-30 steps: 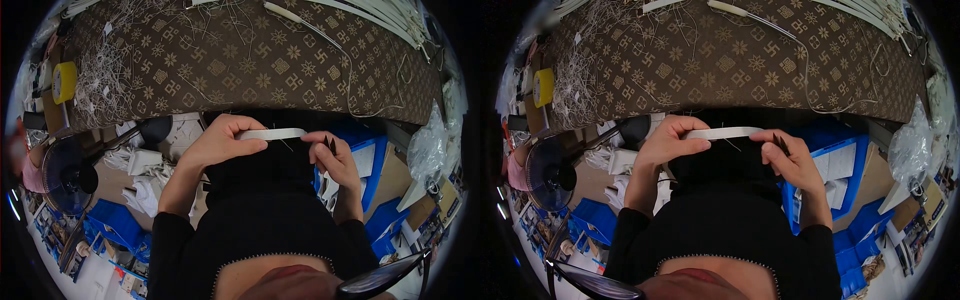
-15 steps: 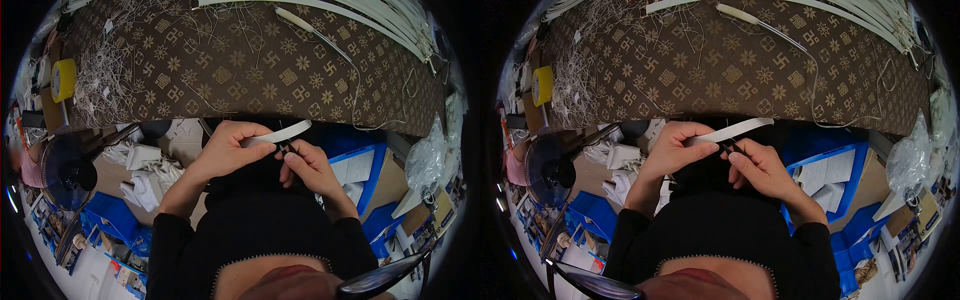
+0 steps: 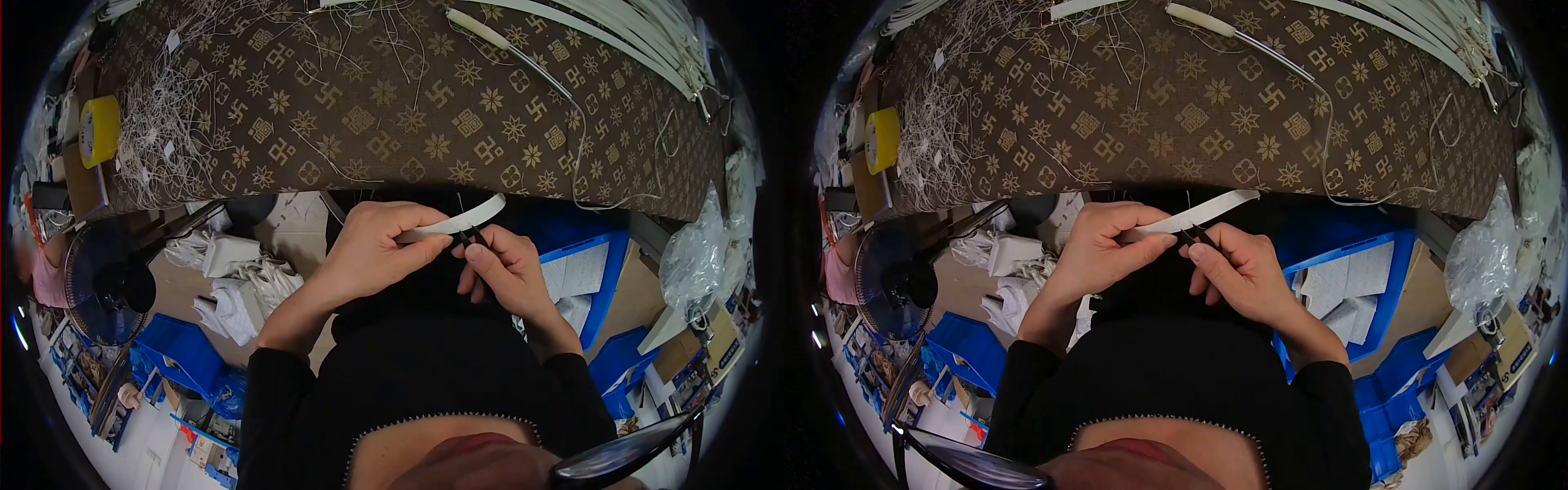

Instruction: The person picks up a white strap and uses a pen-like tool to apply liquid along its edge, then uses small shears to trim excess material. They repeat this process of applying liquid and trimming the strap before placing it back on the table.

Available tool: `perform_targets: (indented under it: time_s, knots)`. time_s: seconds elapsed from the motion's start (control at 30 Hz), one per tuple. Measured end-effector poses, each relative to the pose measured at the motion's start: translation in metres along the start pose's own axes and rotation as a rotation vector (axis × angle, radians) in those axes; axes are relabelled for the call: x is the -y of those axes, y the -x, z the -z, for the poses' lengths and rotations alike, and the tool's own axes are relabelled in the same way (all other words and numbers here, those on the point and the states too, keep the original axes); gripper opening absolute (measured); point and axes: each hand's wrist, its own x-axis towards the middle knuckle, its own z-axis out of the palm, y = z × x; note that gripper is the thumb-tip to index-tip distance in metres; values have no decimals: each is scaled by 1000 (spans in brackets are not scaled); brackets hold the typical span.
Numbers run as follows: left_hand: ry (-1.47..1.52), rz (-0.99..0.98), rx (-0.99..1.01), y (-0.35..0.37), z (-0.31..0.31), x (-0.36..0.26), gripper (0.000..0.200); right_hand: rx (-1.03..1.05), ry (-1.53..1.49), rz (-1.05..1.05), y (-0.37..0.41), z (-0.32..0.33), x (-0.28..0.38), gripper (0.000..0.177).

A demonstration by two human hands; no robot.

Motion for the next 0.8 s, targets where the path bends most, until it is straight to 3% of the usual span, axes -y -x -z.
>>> perform_targets:
  time_s: [0.8]
  knots:
    - [-95, -56, -11, 3, -3, -1, 16, -28, 62, 79, 0, -3, -5, 20]
